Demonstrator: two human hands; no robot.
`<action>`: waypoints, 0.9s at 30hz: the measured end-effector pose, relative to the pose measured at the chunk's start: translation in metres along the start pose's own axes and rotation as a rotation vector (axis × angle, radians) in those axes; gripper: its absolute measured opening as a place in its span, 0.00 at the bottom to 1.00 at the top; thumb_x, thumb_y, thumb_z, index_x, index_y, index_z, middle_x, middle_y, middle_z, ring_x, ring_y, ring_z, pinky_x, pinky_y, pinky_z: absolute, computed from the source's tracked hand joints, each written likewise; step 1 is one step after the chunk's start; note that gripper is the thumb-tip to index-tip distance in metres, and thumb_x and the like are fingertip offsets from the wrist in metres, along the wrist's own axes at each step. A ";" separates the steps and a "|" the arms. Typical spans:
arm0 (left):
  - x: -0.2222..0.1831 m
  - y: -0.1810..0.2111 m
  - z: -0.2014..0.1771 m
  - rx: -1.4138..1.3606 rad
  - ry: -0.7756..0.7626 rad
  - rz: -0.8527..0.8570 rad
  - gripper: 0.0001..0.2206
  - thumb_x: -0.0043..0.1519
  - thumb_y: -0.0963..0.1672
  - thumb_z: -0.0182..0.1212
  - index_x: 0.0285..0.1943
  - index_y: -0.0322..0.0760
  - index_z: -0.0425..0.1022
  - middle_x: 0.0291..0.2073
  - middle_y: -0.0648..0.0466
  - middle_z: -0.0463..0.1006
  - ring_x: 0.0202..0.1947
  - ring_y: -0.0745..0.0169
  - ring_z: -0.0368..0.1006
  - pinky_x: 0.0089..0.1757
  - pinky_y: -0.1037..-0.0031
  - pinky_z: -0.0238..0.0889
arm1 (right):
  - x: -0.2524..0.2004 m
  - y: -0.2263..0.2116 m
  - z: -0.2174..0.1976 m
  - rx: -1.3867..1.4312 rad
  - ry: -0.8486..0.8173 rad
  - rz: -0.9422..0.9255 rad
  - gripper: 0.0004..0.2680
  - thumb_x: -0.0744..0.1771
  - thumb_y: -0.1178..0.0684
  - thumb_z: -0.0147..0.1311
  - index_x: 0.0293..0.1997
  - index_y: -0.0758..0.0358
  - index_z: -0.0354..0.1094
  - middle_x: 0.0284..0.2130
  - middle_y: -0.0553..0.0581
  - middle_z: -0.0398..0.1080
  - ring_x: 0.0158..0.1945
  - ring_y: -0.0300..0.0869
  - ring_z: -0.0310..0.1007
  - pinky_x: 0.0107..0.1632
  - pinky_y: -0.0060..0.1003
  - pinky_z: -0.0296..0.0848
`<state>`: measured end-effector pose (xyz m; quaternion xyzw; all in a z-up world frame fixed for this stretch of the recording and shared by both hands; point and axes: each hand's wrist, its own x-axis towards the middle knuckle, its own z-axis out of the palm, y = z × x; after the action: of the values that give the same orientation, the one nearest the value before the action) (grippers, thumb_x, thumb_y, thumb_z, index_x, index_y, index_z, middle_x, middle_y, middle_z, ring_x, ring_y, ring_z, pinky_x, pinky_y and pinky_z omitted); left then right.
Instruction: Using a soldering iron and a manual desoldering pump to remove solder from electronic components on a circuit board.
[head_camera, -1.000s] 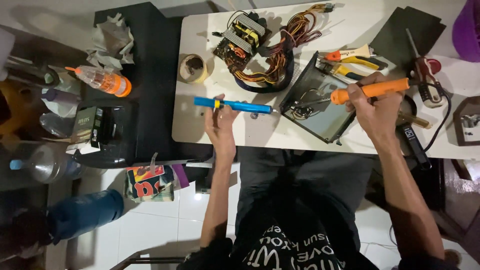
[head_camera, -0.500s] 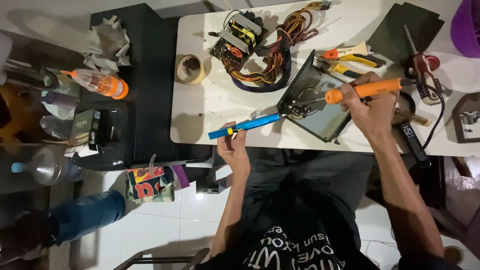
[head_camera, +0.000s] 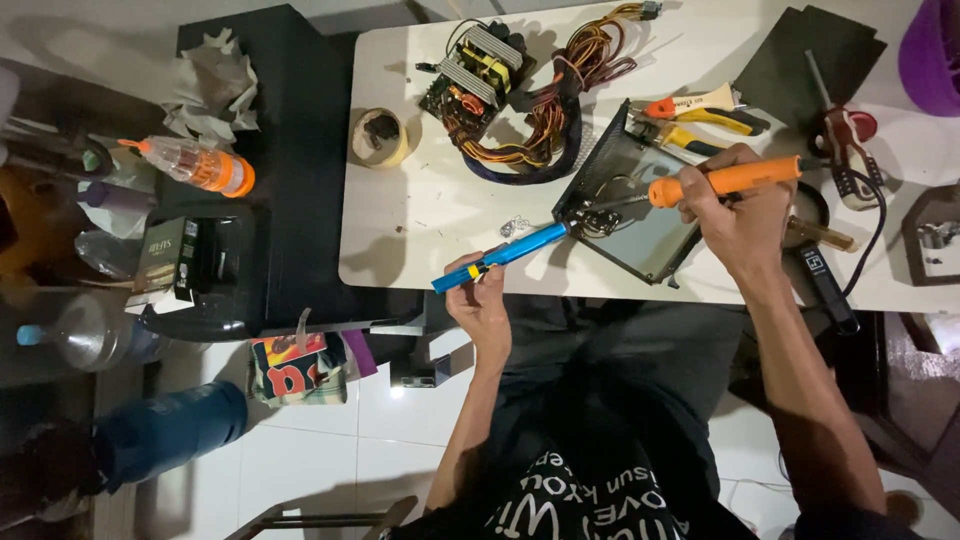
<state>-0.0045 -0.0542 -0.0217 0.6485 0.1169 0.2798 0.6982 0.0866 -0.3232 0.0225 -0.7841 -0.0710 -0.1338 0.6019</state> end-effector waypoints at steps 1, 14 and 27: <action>0.000 -0.001 0.000 0.000 0.000 0.000 0.12 0.64 0.47 0.66 0.52 0.43 0.72 0.41 0.52 0.75 0.39 0.66 0.71 0.40 0.76 0.70 | 0.000 0.001 0.000 0.000 0.000 0.000 0.07 0.74 0.62 0.59 0.40 0.72 0.66 0.26 0.62 0.72 0.26 0.42 0.72 0.31 0.32 0.70; -0.008 0.001 0.000 -0.024 0.000 0.057 0.14 0.63 0.46 0.67 0.52 0.37 0.72 0.39 0.51 0.77 0.39 0.62 0.76 0.39 0.74 0.71 | -0.002 0.008 -0.002 0.009 0.001 -0.034 0.08 0.74 0.61 0.59 0.40 0.72 0.66 0.26 0.62 0.71 0.27 0.42 0.72 0.31 0.33 0.71; -0.013 0.011 0.003 0.016 0.001 0.038 0.11 0.67 0.46 0.62 0.52 0.39 0.69 0.37 0.52 0.72 0.38 0.66 0.69 0.40 0.75 0.70 | -0.002 0.006 -0.004 -0.040 -0.007 -0.013 0.08 0.73 0.59 0.60 0.40 0.73 0.69 0.27 0.60 0.72 0.28 0.42 0.72 0.32 0.32 0.71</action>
<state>-0.0160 -0.0642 -0.0130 0.6561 0.1073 0.2924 0.6874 0.0859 -0.3289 0.0172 -0.7961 -0.0757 -0.1364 0.5847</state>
